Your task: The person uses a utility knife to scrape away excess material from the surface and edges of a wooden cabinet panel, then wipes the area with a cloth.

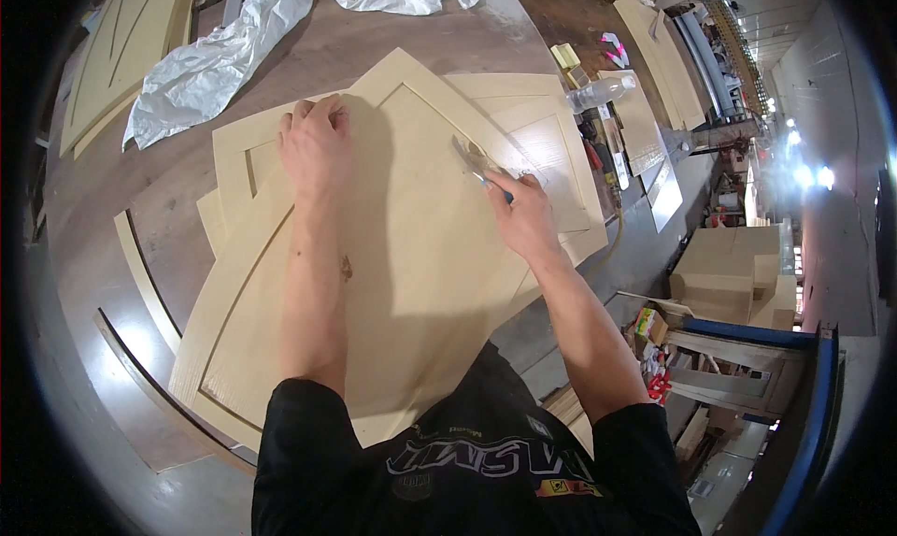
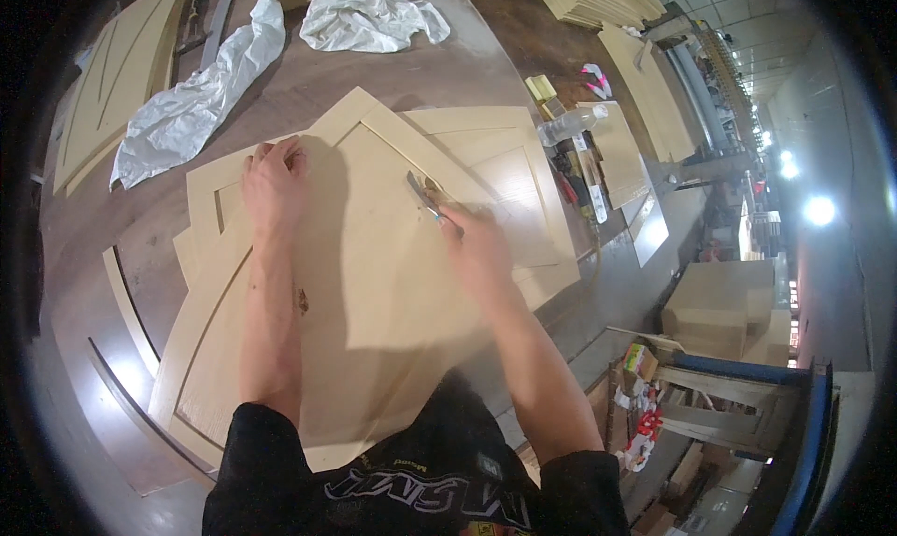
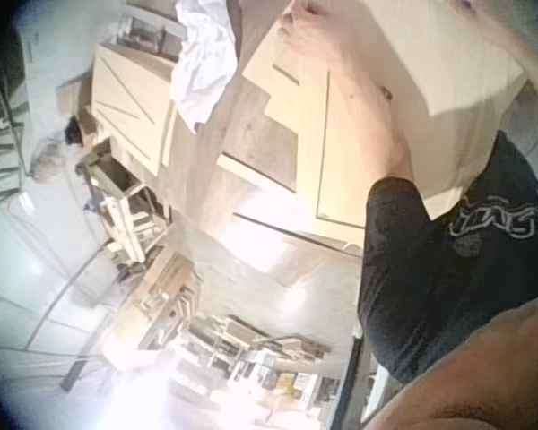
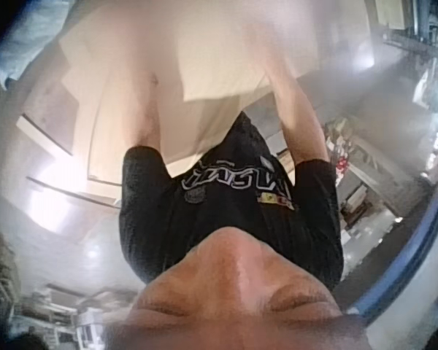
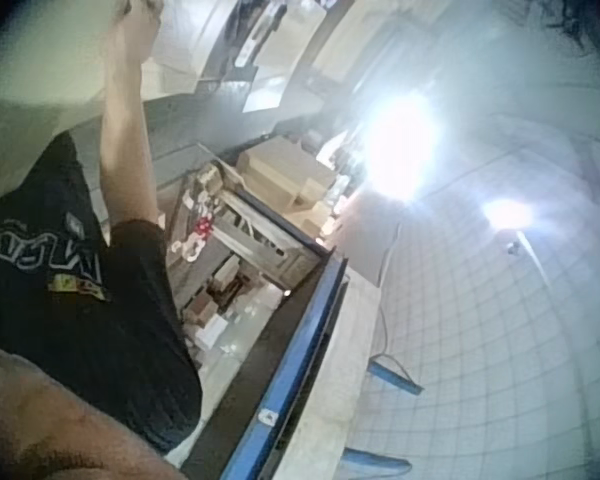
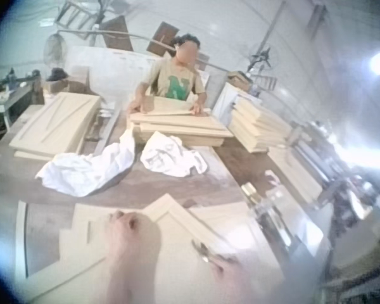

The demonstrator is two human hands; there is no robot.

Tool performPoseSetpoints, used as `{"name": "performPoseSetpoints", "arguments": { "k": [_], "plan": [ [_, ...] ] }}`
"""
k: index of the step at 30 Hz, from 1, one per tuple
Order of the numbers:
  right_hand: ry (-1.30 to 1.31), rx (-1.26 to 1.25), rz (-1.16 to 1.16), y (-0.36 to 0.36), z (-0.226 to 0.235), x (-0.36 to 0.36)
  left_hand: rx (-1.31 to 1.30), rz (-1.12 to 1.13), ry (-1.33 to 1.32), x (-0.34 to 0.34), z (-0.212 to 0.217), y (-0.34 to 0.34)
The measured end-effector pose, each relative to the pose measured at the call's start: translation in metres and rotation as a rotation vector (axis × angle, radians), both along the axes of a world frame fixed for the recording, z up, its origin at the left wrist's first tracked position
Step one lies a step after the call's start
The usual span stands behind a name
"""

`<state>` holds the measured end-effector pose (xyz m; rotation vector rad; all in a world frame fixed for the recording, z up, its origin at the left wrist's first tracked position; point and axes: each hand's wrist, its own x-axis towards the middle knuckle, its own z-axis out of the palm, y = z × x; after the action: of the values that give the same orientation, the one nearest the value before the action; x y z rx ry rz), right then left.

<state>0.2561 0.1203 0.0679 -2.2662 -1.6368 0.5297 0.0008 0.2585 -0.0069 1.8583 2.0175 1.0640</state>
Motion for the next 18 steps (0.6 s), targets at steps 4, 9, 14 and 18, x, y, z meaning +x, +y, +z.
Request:
{"name": "performPoseSetpoints", "arguments": {
  "k": [4,9,14,18],
  "plan": [
    [-0.061,0.159,0.133,-0.032,-0.030,0.013,-0.019,-0.011,-0.005,0.002,-0.004,0.001],
    [-0.052,0.135,0.073,-0.014,-0.010,0.014,0.039,0.003,-0.020,0.005,0.003,0.000],
    [-0.033,0.221,0.191,-0.036,-0.042,0.028,-0.015,0.000,0.001,0.002,0.004,0.007],
    [-0.047,0.104,0.073,-0.025,-0.006,0.018,0.021,-0.011,-0.016,0.006,0.003,-0.003]
  ]
}}
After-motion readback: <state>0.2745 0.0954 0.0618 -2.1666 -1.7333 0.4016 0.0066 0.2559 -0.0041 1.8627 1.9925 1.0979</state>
